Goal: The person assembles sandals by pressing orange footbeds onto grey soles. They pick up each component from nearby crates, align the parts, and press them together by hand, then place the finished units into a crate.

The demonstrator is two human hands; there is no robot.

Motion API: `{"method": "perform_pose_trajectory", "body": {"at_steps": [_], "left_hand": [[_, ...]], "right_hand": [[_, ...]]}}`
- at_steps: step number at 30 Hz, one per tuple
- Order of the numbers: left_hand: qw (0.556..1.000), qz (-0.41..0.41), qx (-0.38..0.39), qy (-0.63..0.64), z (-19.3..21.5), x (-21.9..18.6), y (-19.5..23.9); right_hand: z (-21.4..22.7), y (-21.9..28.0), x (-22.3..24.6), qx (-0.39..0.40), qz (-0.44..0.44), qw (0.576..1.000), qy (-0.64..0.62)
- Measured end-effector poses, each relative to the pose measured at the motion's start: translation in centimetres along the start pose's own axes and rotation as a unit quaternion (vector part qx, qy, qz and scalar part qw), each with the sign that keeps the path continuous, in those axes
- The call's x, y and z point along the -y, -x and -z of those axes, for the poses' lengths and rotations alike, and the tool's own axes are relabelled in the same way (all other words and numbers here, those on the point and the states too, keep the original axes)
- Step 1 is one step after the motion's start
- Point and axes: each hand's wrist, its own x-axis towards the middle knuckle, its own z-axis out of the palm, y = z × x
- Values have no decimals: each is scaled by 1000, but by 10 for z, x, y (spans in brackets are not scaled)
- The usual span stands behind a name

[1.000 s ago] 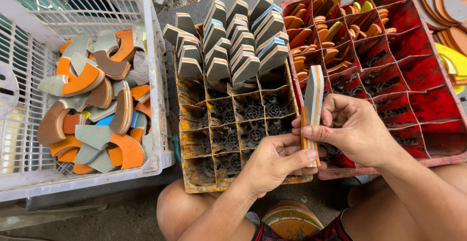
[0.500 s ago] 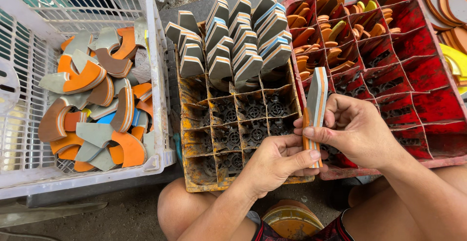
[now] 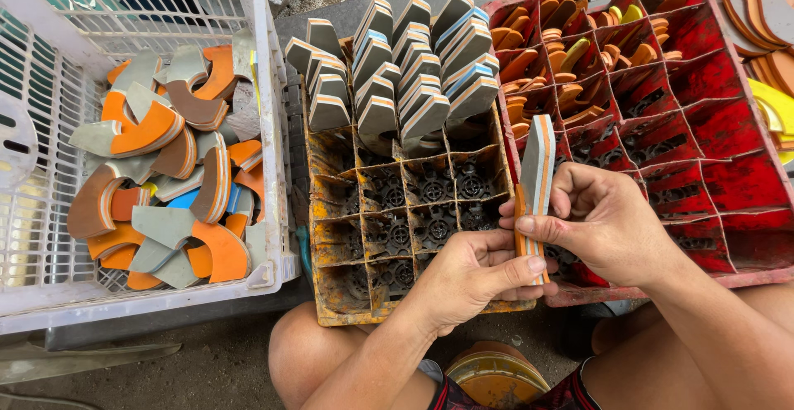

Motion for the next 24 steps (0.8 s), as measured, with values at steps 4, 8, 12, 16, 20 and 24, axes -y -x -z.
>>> {"method": "perform_pose_trajectory", "body": {"at_steps": [4,8,12,16,20,24], "left_hand": [[1000,2,-2,3,0,2,0],[1000,0,-17,20,-1,5,-1],[999,-14,-29,20,-3,8,-2],[999,-16,-42,4,-4,9,-1],[999,-32,-36,16,-5,11,-1],[999,-32,-35,26,-4,14,-2]], "right_hand": [[0,1,1,11,8,1000,-6],[-2,0,3,12,21,1000,18],[-5,-1,4,11,40,999,27],[-7,2,3,-25,24,999,40],[-8,5,4,-21,57,997,46],[-10,5,3,-35,59,996,53]]}}
